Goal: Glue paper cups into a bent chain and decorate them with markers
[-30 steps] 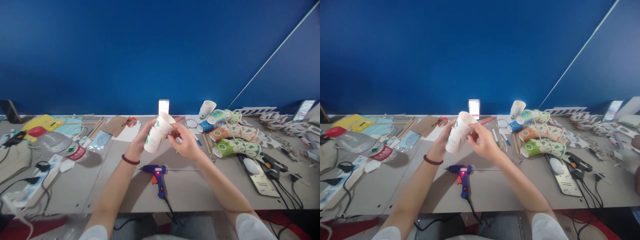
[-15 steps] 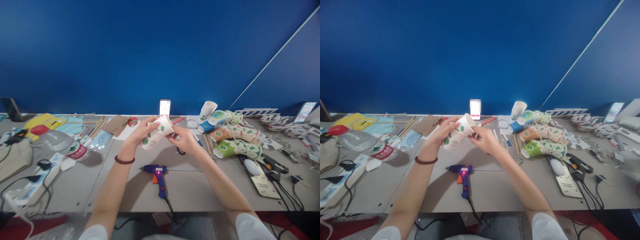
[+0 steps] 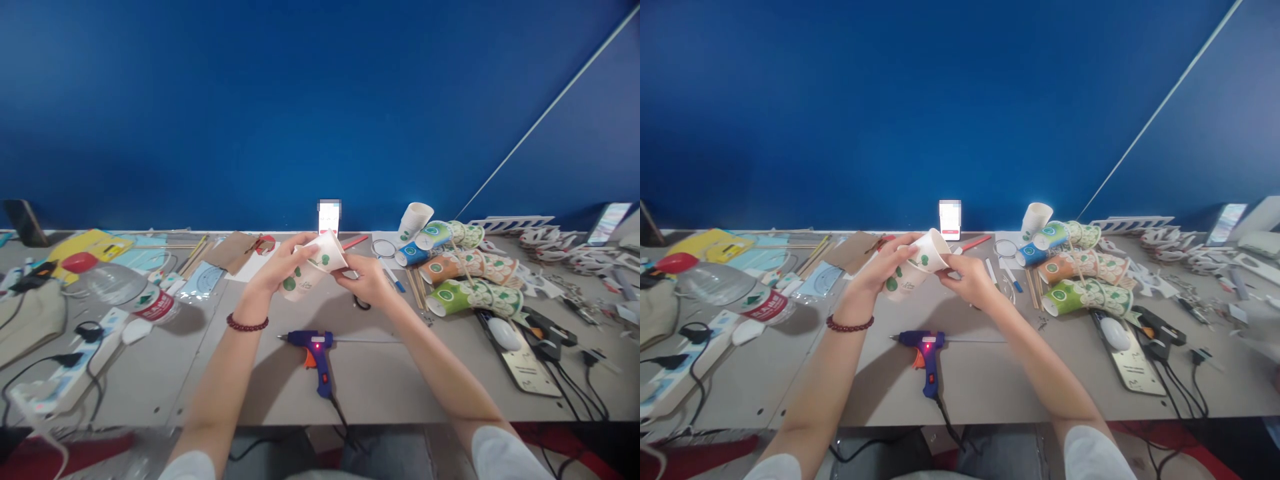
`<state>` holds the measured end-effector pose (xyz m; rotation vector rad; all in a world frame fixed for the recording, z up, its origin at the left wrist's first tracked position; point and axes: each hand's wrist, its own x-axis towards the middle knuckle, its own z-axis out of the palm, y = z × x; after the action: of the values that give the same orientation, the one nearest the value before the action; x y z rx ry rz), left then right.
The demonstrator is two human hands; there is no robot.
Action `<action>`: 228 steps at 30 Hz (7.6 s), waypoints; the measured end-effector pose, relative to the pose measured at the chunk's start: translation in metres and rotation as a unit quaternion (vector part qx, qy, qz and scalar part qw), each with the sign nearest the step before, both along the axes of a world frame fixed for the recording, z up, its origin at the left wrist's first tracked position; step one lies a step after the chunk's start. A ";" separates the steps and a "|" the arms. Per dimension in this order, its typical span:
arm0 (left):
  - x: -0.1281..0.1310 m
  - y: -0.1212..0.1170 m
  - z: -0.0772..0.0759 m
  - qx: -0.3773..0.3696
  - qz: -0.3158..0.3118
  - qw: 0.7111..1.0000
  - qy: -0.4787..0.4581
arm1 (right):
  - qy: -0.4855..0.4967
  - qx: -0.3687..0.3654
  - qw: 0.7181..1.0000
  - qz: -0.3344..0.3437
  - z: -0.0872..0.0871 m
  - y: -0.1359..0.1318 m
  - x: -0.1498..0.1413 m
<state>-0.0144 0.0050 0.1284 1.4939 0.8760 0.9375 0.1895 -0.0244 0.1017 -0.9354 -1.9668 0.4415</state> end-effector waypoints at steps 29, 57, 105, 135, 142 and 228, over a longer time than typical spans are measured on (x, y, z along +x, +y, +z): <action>-0.005 0.005 -0.003 0.039 -0.022 0.998 0.049 | -0.100 0.037 0.994 -0.012 -0.004 -0.002 0.000; -0.002 0.002 -0.001 -0.008 -0.022 1.000 0.013 | -0.103 0.034 0.994 -0.002 -0.004 -0.001 0.002; -0.004 0.004 -0.003 0.022 -0.037 0.999 0.032 | -0.116 0.063 0.991 -0.009 -0.006 -0.001 0.003; -0.004 0.006 -0.006 -0.038 -0.055 0.998 0.017 | -0.124 0.024 0.992 0.014 -0.001 -0.002 0.005; -0.002 0.004 -0.003 -0.036 -0.061 0.997 0.007 | -0.120 0.037 0.992 0.004 -0.003 -0.003 0.004; 0.003 0.022 -0.030 0.204 0.022 0.978 0.027 | -0.247 -0.269 0.925 -0.102 0.010 -0.074 0.007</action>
<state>-0.0115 0.0268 0.0985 1.8619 0.7880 1.1630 0.1970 -0.0989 0.1114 -1.7225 -2.1985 0.6955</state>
